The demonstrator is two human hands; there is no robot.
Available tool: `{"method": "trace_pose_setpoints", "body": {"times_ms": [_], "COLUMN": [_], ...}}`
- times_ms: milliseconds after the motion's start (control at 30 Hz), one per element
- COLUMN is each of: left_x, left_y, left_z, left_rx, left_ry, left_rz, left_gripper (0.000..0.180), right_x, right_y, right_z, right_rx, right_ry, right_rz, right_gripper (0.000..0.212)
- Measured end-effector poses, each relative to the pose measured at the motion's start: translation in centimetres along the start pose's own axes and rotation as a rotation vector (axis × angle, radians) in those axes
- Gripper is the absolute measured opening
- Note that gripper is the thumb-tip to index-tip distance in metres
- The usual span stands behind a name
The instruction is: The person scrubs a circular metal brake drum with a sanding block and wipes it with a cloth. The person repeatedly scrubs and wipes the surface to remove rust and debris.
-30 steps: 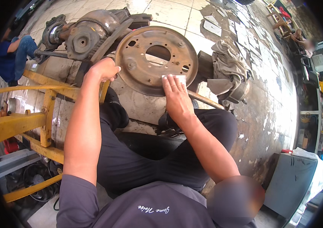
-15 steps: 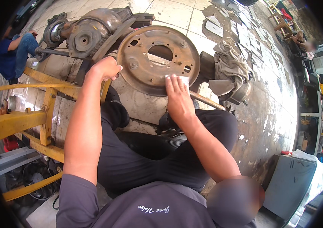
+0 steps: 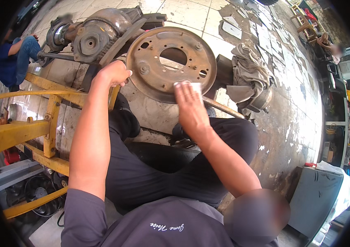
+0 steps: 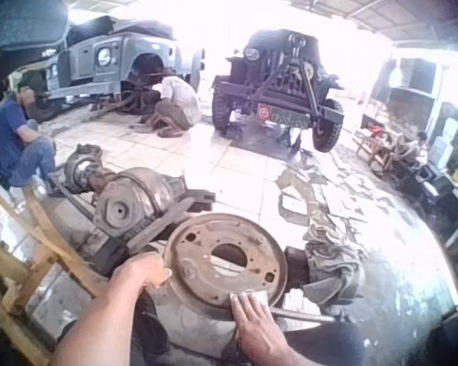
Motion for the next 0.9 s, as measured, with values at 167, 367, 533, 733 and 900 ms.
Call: {"method": "trace_pose_setpoints", "body": {"times_ms": [167, 367, 533, 733, 900], "left_x": [-0.2, -0.3, -0.3, -0.5, -0.4], "left_y": [-0.2, -0.4, -0.3, -0.6, -0.2], "left_z": [0.4, 0.5, 0.4, 0.7, 0.6], "left_rx": [-0.019, -0.039, -0.016, 0.003, -0.016], "left_ry": [-0.008, -0.008, -0.008, -0.004, -0.001], "left_rz": [0.011, -0.016, -0.038, -0.052, -0.04], "left_gripper": [0.038, 0.038, 0.039, 0.037, 0.036], "right_x": [0.0, 0.4, 0.4, 0.1, 0.6], "right_y": [0.7, 0.8, -0.9, -0.8, 0.5], "right_z": [0.3, 0.4, -0.5, -0.4, 0.1], "right_rx": [-0.042, -0.032, 0.109, 0.122, -0.036], "right_ry": [0.012, 0.008, -0.022, -0.004, 0.015], "right_rz": [0.007, 0.085, 0.075, 0.04, 0.02], "right_gripper": [0.061, 0.059, 0.061, 0.06, 0.058]}}
Point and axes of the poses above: each hand's wrist, its own z-axis towards the middle knuckle, its own x-axis out of the back of the hand, y = z × x, the point moved 2 cm from there along z, towards the middle knuckle, and after that the axes turned 12 degrees about y, right-handed, at the moved point
